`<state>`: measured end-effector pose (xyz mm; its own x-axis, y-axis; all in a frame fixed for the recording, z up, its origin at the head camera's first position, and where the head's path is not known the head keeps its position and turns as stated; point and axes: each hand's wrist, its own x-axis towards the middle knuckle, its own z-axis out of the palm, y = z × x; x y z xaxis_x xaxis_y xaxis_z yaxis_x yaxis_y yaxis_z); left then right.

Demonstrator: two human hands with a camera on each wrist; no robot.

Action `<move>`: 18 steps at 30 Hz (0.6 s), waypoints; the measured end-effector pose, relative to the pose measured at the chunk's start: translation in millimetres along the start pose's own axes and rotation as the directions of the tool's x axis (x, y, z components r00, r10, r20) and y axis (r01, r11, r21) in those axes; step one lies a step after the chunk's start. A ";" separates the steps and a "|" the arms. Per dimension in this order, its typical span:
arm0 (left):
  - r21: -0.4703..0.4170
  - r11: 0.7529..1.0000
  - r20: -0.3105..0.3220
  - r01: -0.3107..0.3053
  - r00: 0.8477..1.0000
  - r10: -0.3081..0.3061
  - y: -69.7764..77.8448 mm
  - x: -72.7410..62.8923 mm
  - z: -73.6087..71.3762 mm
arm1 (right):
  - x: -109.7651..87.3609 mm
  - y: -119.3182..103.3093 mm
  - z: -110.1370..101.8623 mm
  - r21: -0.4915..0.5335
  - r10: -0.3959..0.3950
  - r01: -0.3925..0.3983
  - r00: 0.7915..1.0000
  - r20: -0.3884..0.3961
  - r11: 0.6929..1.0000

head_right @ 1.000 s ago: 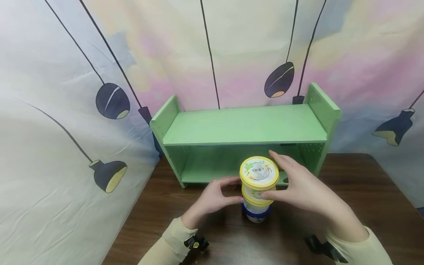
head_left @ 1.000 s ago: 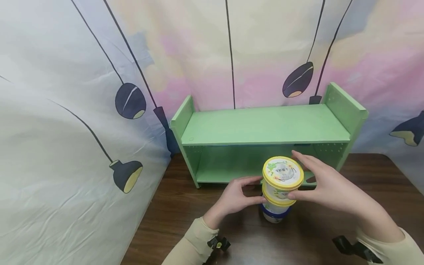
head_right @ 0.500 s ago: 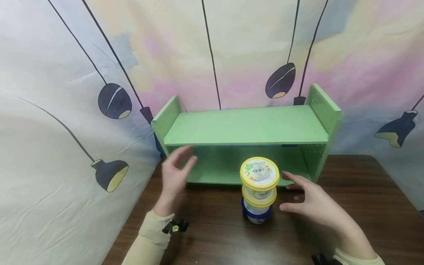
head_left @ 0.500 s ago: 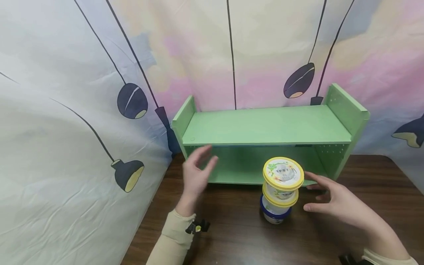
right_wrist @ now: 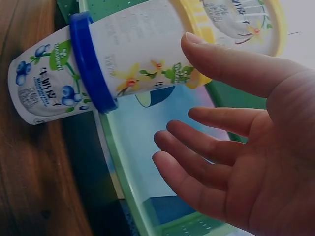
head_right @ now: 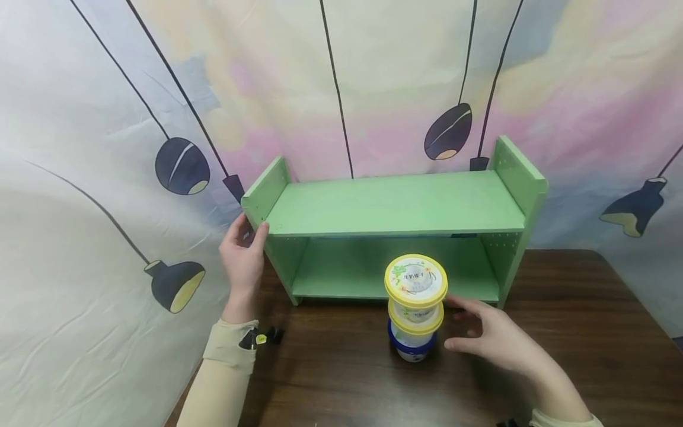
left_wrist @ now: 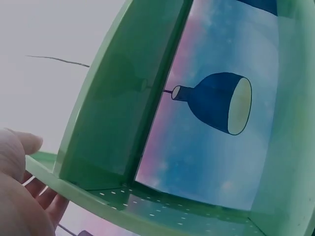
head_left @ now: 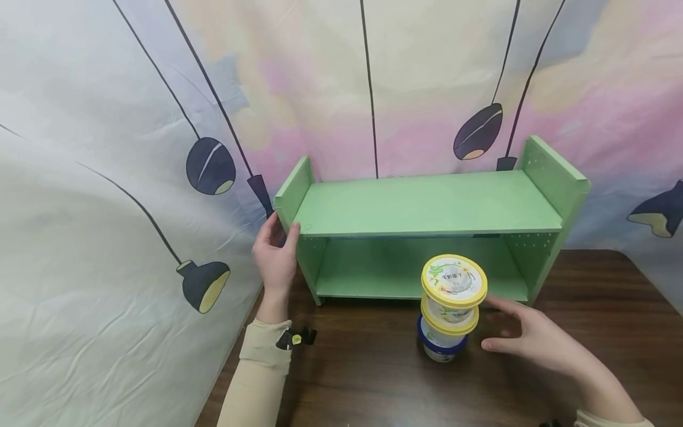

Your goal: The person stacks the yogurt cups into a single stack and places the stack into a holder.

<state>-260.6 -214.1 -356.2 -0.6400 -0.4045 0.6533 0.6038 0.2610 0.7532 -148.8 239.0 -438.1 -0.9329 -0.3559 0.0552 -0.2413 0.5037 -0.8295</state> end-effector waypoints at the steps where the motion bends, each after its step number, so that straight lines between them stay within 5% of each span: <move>1: -0.004 1.000 -0.004 0.013 1.000 -0.013 3.7 -0.2 0.7 | 0.0 0.2 0.9 0.006 0.014 -0.014 1.000 0.013 1.000; 9: 0.095 0.994 -0.044 -0.049 0.998 0.053 22.0 2.3 3.6 | 1.8 9.9 11.2 0.041 0.049 -0.050 0.999 0.013 0.998; 18: 0.103 0.994 -0.055 -0.041 0.997 0.047 10.1 6.8 1.0 | 9.9 29.6 27.5 0.028 0.123 -0.124 0.992 0.012 0.992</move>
<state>-259.3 -213.4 -344.1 -0.5841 -0.4397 0.6823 0.5773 0.3659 0.7299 -157.8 228.8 -477.4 -0.9521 -0.3008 -0.0544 -0.1165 0.5217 -0.8451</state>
